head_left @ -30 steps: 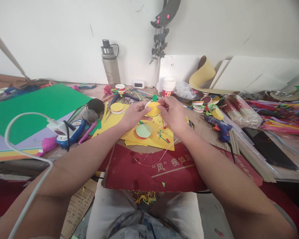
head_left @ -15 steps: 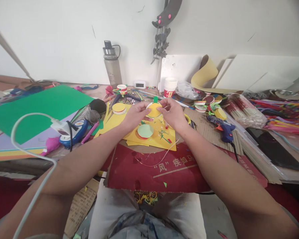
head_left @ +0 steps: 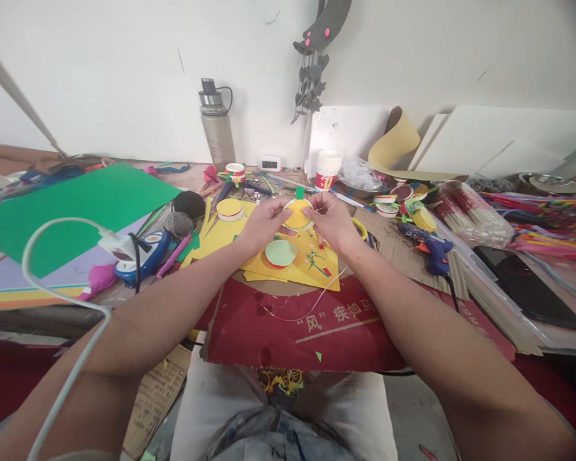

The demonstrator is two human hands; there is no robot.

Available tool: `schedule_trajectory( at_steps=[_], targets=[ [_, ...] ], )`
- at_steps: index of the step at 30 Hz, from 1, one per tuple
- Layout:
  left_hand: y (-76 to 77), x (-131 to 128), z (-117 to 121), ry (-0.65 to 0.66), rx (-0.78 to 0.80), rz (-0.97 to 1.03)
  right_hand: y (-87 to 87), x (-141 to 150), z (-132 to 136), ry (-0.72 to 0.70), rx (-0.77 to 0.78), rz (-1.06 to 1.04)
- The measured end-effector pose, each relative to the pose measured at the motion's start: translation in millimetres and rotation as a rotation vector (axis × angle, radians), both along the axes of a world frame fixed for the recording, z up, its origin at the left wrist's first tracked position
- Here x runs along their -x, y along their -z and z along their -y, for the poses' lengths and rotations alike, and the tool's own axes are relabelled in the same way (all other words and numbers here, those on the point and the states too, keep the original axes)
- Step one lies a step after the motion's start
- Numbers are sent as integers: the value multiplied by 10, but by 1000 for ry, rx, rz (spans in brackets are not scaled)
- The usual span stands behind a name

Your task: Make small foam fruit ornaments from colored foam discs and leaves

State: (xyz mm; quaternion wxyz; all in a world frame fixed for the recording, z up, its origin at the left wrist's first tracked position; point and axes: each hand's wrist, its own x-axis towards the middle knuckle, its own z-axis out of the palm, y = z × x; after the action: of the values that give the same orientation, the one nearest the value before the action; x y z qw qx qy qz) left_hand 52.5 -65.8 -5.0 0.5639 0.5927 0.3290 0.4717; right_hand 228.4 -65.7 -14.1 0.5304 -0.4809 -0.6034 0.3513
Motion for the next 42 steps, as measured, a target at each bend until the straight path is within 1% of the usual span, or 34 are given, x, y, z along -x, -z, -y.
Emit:
schedule_trajectory(
  at_steps=[3,6,13,18,20,22,26,30,33,36,39,42],
  targets=[
    [9,-13,-2,-51,22,-17,17,20,8,-11,25,7],
    [15,-18,4,-91,15,4,37,26,-4,12,39,27],
    [3,-49,70,-75,28,62,29,28,19,27,93,-24],
    [-22,-70,93,-151,30,46,-4,73,73,5,114,-55],
    [-35,-65,91,-183,21,20,-15,93,82,-2,142,-60],
    [-45,-56,87,-200,8,-12,-24,106,83,-1,135,-54],
    [-34,-53,84,-161,-9,-25,-14,104,62,-7,43,-71],
    [7,-62,83,-73,36,-32,35,94,22,21,-16,-70],
    [17,-58,79,-32,72,-76,68,96,5,26,-28,-52],
    [2,-47,69,-25,73,-90,76,103,4,17,-35,-30],
    [-21,-36,56,-19,64,-82,62,110,11,19,-38,-4],
    [-44,-17,40,3,115,-31,25,110,23,-2,-5,-24]
  ],
)
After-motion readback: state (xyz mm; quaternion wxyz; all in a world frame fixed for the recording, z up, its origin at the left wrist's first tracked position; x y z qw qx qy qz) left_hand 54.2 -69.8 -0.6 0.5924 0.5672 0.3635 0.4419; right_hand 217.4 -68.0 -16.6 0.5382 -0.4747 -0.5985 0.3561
